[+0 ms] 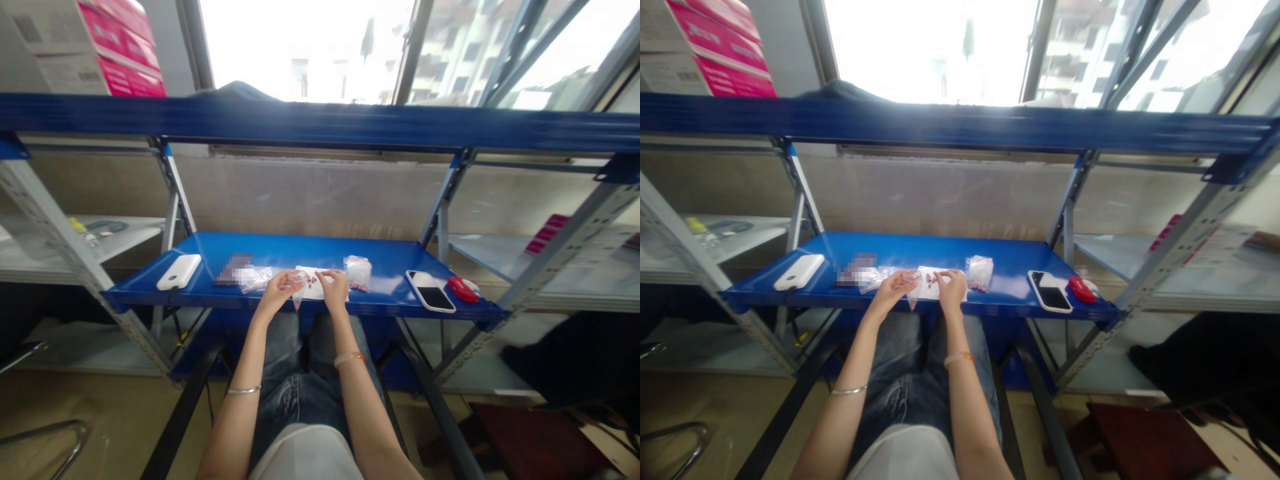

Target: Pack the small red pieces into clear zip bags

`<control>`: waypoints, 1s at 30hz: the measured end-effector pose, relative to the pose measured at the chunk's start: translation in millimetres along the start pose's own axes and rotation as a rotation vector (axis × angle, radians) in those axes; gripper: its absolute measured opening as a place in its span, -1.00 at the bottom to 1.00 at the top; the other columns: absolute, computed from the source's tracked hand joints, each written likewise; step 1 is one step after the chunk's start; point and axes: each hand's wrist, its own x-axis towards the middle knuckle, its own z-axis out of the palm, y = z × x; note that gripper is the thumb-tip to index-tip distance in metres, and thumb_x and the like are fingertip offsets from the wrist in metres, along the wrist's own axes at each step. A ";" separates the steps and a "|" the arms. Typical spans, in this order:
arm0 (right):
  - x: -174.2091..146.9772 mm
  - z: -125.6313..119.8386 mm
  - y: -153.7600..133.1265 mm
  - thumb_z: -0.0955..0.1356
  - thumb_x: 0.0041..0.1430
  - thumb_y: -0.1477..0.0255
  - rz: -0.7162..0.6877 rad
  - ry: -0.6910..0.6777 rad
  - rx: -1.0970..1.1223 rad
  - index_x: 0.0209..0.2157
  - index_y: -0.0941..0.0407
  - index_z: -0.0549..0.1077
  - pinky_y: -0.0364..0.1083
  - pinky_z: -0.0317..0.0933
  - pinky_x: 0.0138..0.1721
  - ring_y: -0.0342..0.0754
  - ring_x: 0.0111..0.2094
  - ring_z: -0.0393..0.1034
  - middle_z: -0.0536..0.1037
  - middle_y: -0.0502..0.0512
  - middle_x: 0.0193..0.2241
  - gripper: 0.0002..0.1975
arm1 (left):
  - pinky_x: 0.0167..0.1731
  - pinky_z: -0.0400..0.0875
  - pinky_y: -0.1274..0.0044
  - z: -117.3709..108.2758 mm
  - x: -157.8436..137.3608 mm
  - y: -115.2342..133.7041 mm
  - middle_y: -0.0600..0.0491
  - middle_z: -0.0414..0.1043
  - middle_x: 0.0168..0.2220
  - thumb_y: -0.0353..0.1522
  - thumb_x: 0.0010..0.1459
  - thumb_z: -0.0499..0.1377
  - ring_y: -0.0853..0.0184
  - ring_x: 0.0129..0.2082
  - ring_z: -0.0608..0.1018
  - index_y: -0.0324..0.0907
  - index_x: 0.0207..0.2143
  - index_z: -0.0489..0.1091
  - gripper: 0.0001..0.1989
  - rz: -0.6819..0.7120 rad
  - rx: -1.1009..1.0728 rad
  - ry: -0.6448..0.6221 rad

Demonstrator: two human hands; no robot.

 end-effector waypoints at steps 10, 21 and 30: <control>1.9 -20.8 -42.7 0.40 -0.01 0.20 -0.141 -0.172 0.421 -0.50 0.10 0.54 -0.07 0.21 -0.18 0.00 -0.22 0.40 0.55 0.09 -0.36 -0.75 | -0.20 0.39 0.46 8.0 0.5 -5.5 -0.08 0.50 -0.16 -0.19 -0.14 0.33 0.23 -0.20 0.54 -0.22 -0.12 0.39 -0.49 0.037 0.047 -0.052; 6.4 10.1 6.7 0.26 0.17 0.45 -0.033 -0.313 -0.369 -0.18 0.11 0.53 0.00 0.03 -0.05 0.06 -0.02 0.25 0.46 0.20 -0.09 -0.75 | -0.09 0.34 0.40 -3.2 -0.5 0.0 -0.09 0.51 -0.16 -0.19 -0.16 0.33 0.20 -0.15 0.52 -0.23 -0.15 0.40 -0.50 -0.023 -0.015 0.054; 6.7 15.3 9.5 0.29 0.15 0.38 -0.051 -0.308 -0.366 -0.29 0.08 0.56 -0.01 -0.01 -0.10 0.05 -0.08 0.28 0.51 0.14 -0.16 -0.79 | -0.13 0.37 0.42 -2.7 -1.7 1.7 -0.08 0.51 -0.15 -0.20 -0.16 0.33 0.19 -0.12 0.52 -0.21 -0.14 0.40 -0.50 -0.009 -0.025 0.058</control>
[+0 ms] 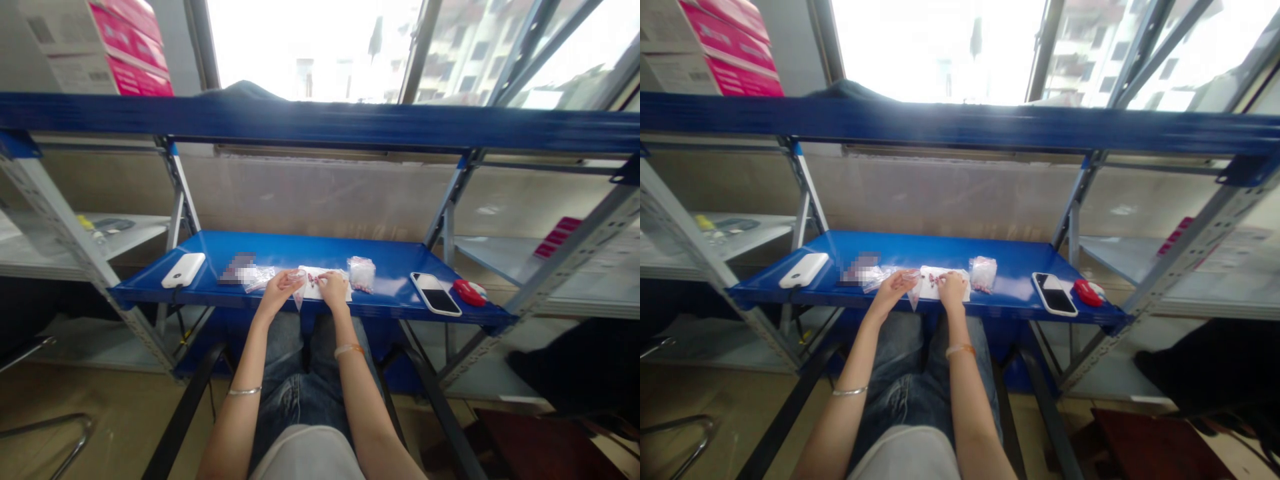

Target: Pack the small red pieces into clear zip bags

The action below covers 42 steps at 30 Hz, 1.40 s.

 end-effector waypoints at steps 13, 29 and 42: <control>-0.9 -38.8 -19.4 0.35 0.08 0.36 -0.097 0.262 0.494 -0.42 0.12 0.53 0.02 0.10 -0.05 0.04 -0.14 0.35 0.53 0.15 -0.25 -0.86 | -0.17 0.37 0.47 1.8 0.7 -2.4 -0.08 0.50 -0.13 -0.19 -0.12 0.31 0.20 -0.12 0.52 -0.19 -0.14 0.41 -0.53 0.032 0.065 -0.056; -15.7 -33.6 -30.0 0.33 0.10 0.32 0.058 0.099 0.190 -0.39 0.12 0.52 0.02 0.11 -0.12 0.06 -0.17 0.32 0.48 0.17 -0.29 -0.82 | -0.14 0.34 0.45 3.8 2.1 -2.9 -0.09 0.50 -0.14 -0.19 -0.14 0.32 0.18 -0.10 0.51 -0.20 -0.13 0.39 -0.50 0.015 0.058 -0.023; -21.6 -6.7 -28.7 0.31 0.12 0.34 0.087 0.034 -0.022 -0.39 0.15 0.56 0.09 0.05 -0.13 0.17 -0.13 0.27 0.48 0.29 -0.26 -0.78 | -0.16 0.35 0.46 2.1 2.8 -5.1 -0.08 0.51 -0.16 -0.19 -0.13 0.31 0.21 -0.13 0.52 -0.20 -0.12 0.39 -0.50 0.033 0.072 -0.015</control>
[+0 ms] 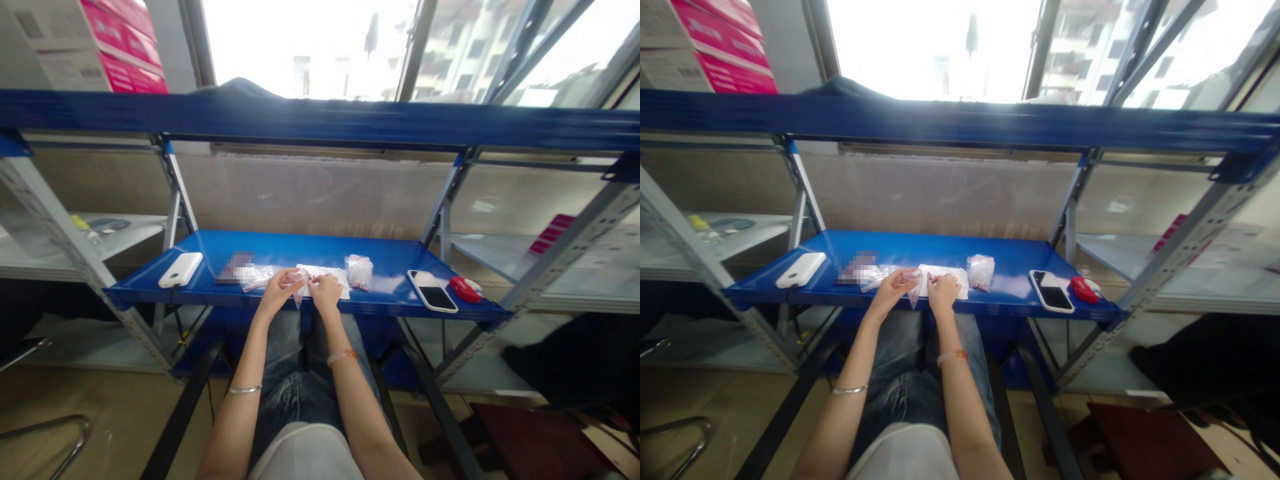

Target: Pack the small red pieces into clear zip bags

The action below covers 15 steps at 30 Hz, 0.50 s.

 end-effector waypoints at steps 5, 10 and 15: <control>1.5 -6.6 0.4 0.30 0.13 0.28 -0.002 0.045 0.126 -0.40 0.15 0.56 0.09 0.06 -0.12 0.16 -0.14 0.29 0.51 0.26 -0.28 -0.74 | -0.17 0.35 0.46 -2.6 1.0 -2.4 -0.08 0.51 -0.17 -0.18 -0.12 0.31 0.22 -0.15 0.52 -0.20 -0.12 0.39 -0.51 0.030 0.032 -0.011; 6.2 -35.2 -4.4 0.34 0.06 0.21 -0.007 0.126 0.378 -0.48 0.10 0.55 -0.01 0.14 -0.19 0.05 -0.27 0.35 0.53 0.13 -0.37 -0.73 | -0.20 0.35 0.46 -2.1 -0.2 0.3 -0.07 0.50 -0.18 -0.15 -0.12 0.30 0.23 -0.18 0.52 -0.19 -0.12 0.40 -0.50 0.051 0.104 -0.010; 3.4 -57.0 -15.0 0.37 0.01 0.19 -0.100 0.117 0.558 -0.49 0.10 0.55 -0.06 0.18 -0.25 0.01 -0.33 0.36 0.54 0.11 -0.41 -0.74 | -0.15 0.33 0.43 3.8 -2.5 6.9 -0.05 0.49 -0.19 -0.16 -0.18 0.33 0.23 -0.19 0.51 -0.18 -0.14 0.40 -0.48 0.065 0.177 0.039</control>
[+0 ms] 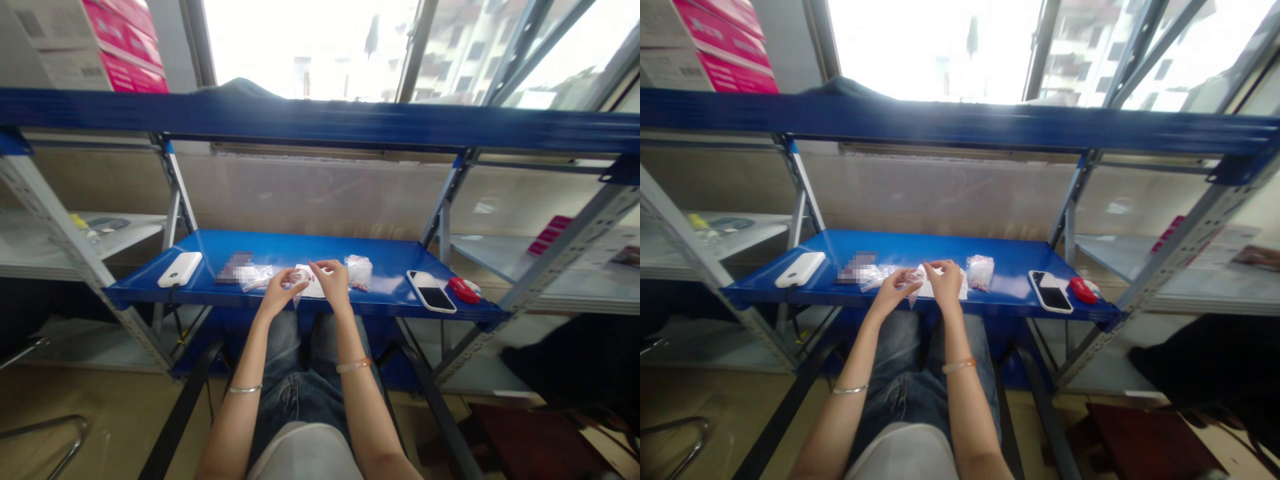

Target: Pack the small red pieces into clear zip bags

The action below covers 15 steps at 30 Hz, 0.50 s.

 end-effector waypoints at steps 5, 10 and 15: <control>-8.1 1.6 -8.7 0.35 0.05 0.18 -0.058 -0.106 0.009 -0.45 0.09 0.57 -0.07 0.19 -0.27 -0.02 -0.35 0.36 0.52 0.10 -0.43 -0.73 | -0.14 0.31 0.41 1.4 0.7 0.9 -0.03 0.49 -0.23 -0.14 -0.16 0.32 0.21 -0.20 0.50 -0.17 -0.17 0.40 -0.51 -0.001 0.007 0.012; -12.1 -5.2 -11.9 0.35 0.06 0.21 -0.152 -0.284 0.013 -0.39 0.05 0.57 -0.10 0.21 -0.30 -0.06 -0.37 0.35 0.52 0.08 -0.40 -0.76 | -0.12 0.28 0.40 -0.3 0.8 2.0 -0.01 0.49 -0.23 -0.16 -0.15 0.30 0.21 -0.18 0.48 -0.15 -0.20 0.42 -0.56 0.020 0.001 0.040; -11.2 -9.8 -9.1 0.34 0.07 0.32 -0.170 -0.362 0.018 -0.49 0.10 0.53 -0.11 0.21 -0.32 -0.06 -0.40 0.37 0.54 0.06 -0.47 -0.81 | -0.15 0.33 0.40 3.4 -1.1 4.0 -0.04 0.47 -0.24 -0.20 -0.26 0.37 0.22 -0.20 0.49 -0.19 -0.22 0.36 -0.48 0.015 -0.045 0.069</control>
